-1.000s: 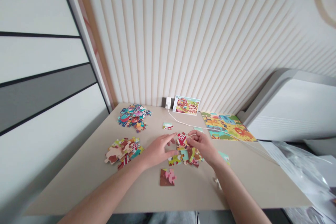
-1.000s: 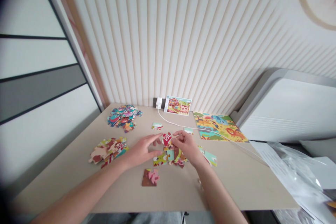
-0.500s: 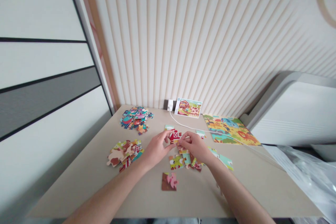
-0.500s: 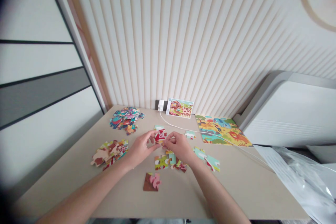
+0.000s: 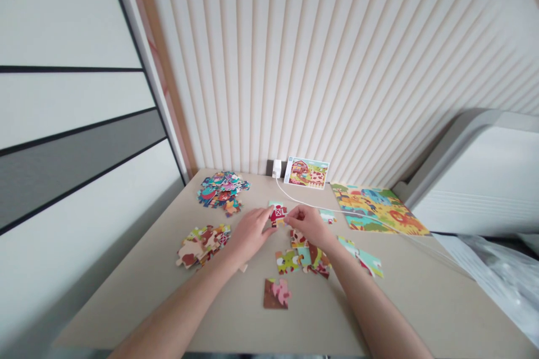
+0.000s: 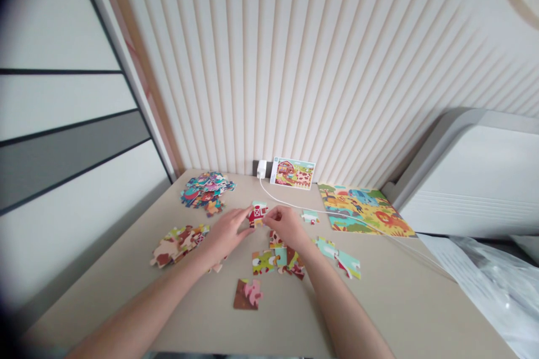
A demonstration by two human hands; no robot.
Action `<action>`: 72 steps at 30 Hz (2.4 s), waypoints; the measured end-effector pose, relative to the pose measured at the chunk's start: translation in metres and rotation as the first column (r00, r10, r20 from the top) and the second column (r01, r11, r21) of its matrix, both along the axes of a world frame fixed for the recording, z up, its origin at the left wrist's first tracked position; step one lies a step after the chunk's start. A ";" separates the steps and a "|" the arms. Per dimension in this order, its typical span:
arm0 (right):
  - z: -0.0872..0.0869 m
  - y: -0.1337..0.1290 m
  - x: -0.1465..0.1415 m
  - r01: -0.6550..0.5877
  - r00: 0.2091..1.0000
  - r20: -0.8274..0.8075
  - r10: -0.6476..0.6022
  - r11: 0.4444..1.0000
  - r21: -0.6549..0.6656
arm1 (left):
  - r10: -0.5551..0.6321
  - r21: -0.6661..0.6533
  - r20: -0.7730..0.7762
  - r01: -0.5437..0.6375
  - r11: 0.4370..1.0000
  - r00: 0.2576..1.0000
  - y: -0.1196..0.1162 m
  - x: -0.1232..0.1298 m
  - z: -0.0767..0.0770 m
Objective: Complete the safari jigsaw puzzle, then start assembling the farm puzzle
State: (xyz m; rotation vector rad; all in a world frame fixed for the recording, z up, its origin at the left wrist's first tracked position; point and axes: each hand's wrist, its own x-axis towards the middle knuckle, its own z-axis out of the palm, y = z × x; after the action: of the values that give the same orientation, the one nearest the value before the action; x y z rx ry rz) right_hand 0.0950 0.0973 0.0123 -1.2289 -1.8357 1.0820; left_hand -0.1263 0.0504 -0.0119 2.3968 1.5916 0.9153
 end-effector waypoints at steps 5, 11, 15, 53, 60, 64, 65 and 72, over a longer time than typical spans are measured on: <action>-0.008 0.002 0.008 0.031 0.998 0.052 -0.026 0.995 -0.092 | 0.012 -0.028 -0.067 -0.014 1.000 0.998 0.004 -0.009 -0.006; -0.008 0.000 -0.003 0.030 0.955 0.292 -0.042 0.999 0.046 | -0.024 -0.060 -0.115 0.017 0.998 0.993 0.018 -0.014 -0.015; -0.009 0.002 -0.014 0.009 0.940 0.338 -0.039 0.996 0.088 | -0.047 -0.088 -0.127 0.036 0.995 0.991 0.022 -0.013 -0.015; -0.005 -0.005 -0.012 -0.273 0.766 0.642 -0.009 0.901 0.338 | -0.121 -0.088 -0.176 0.107 0.990 0.977 0.021 -0.011 -0.015; -0.005 -0.005 -0.014 -0.291 0.752 0.659 -0.018 0.888 0.356 | -0.116 -0.082 -0.182 0.103 0.991 0.976 0.021 -0.009 -0.011; -0.003 -0.006 -0.016 -0.283 0.737 0.675 -0.029 0.894 0.347 | -0.109 -0.075 -0.186 0.096 0.992 0.976 0.022 -0.008 -0.012; -0.003 -0.006 -0.017 -0.281 0.730 0.683 -0.033 0.896 0.344 | -0.108 -0.074 -0.187 0.095 0.993 0.976 0.022 -0.008 -0.013; 0.002 -0.008 -0.018 -0.319 0.659 0.749 -0.070 0.876 0.362 | -0.107 -0.061 -0.187 0.097 0.993 0.976 0.025 -0.011 -0.016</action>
State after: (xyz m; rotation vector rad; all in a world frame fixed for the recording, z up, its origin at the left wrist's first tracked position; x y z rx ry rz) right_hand 0.0770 0.0891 0.0140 -1.3455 -2.6356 0.0844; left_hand -0.1371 0.0752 -0.0277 2.5690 1.5128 0.6353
